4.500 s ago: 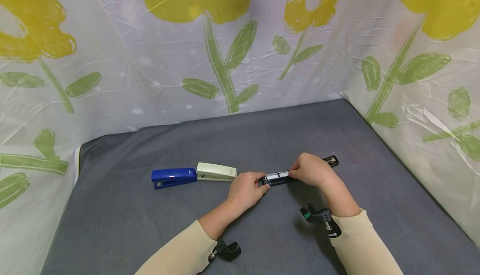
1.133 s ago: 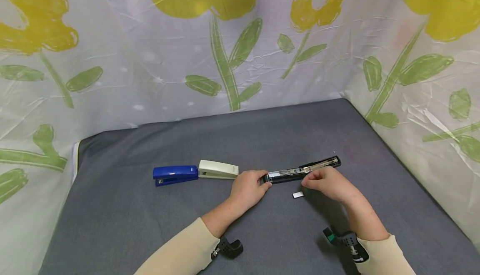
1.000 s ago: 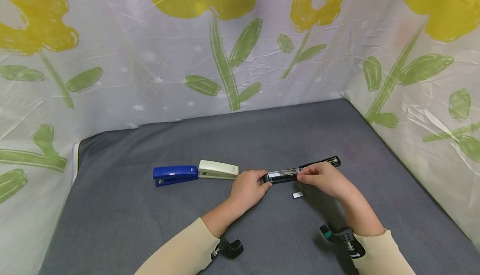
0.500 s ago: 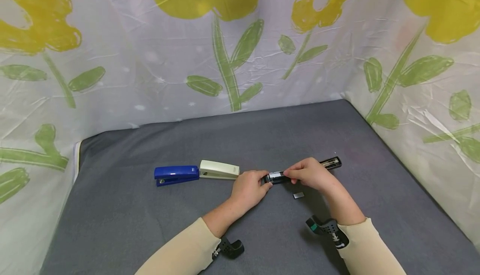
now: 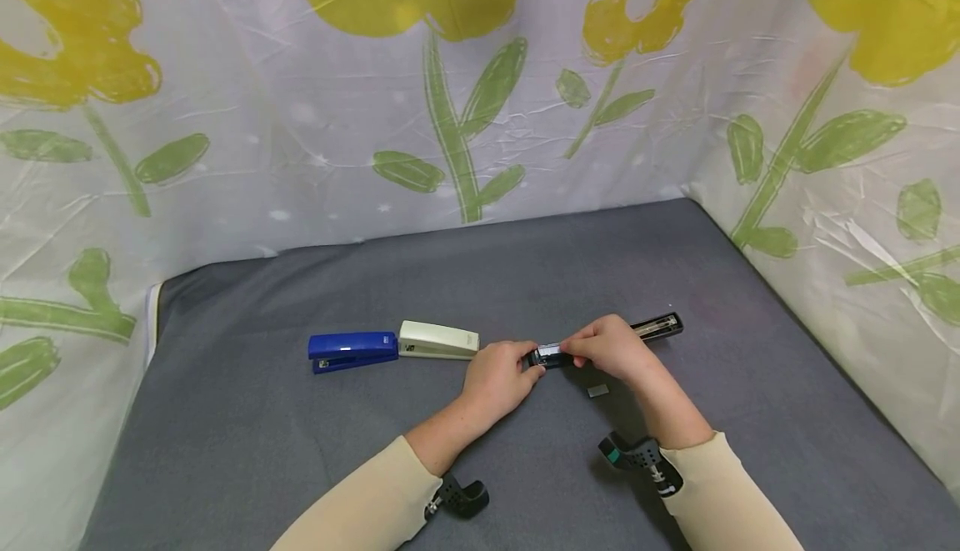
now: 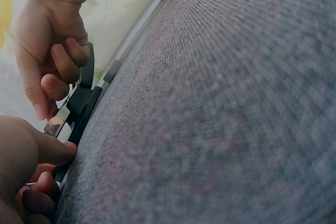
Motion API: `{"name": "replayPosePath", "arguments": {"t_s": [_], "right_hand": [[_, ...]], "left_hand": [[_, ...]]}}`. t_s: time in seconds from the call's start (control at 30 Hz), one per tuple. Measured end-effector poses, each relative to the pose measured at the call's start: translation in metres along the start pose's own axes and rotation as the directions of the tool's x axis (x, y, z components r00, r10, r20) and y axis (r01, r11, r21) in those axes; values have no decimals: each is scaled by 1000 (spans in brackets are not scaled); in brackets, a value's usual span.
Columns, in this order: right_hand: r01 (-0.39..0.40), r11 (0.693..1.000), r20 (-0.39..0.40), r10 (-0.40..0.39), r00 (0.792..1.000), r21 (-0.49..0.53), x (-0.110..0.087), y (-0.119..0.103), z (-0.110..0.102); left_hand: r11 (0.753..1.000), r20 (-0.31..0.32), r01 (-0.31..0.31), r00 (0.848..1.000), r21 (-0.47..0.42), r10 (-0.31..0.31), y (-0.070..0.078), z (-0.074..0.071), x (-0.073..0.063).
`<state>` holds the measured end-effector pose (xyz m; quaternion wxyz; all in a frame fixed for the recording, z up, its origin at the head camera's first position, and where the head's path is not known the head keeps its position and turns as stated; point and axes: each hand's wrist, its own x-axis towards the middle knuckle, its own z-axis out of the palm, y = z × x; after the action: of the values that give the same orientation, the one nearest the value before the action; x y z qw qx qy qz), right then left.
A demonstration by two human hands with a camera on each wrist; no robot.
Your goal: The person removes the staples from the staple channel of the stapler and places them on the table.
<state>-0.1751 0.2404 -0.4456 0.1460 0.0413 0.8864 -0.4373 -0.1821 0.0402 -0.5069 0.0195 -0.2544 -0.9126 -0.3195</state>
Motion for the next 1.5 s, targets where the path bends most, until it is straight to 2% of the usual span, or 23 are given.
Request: {"name": "replayPosePath", "arguments": {"t_s": [0.17,0.4,0.57,0.97,1.27,1.5], "right_hand": [[-18,1000,-39,17,999,-13,-1,-2,2],[-68,991,-56,75,996,115,0,0,6],[-78,981,-42,86,995,176,2,1,6],[-37,983,-4,38,999,178,2,2,5],[-64,976,-3,66,998,209,0,2,3],[-46,964,55,32,998,262,-4,4,-4]], "left_hand": [[1000,4,1,1000,6,-1,1,0,0],[1000,11,5,1000,13,-5,3,0,0],[1000,8,7,1000,25,-7,3,0,0],[1000,3,-2,1000,27,2,5,-2,0],[1000,3,-5,1000,14,5,2,0,1],[1000,2,9,1000,-4,-9,-2,1,1]]}}
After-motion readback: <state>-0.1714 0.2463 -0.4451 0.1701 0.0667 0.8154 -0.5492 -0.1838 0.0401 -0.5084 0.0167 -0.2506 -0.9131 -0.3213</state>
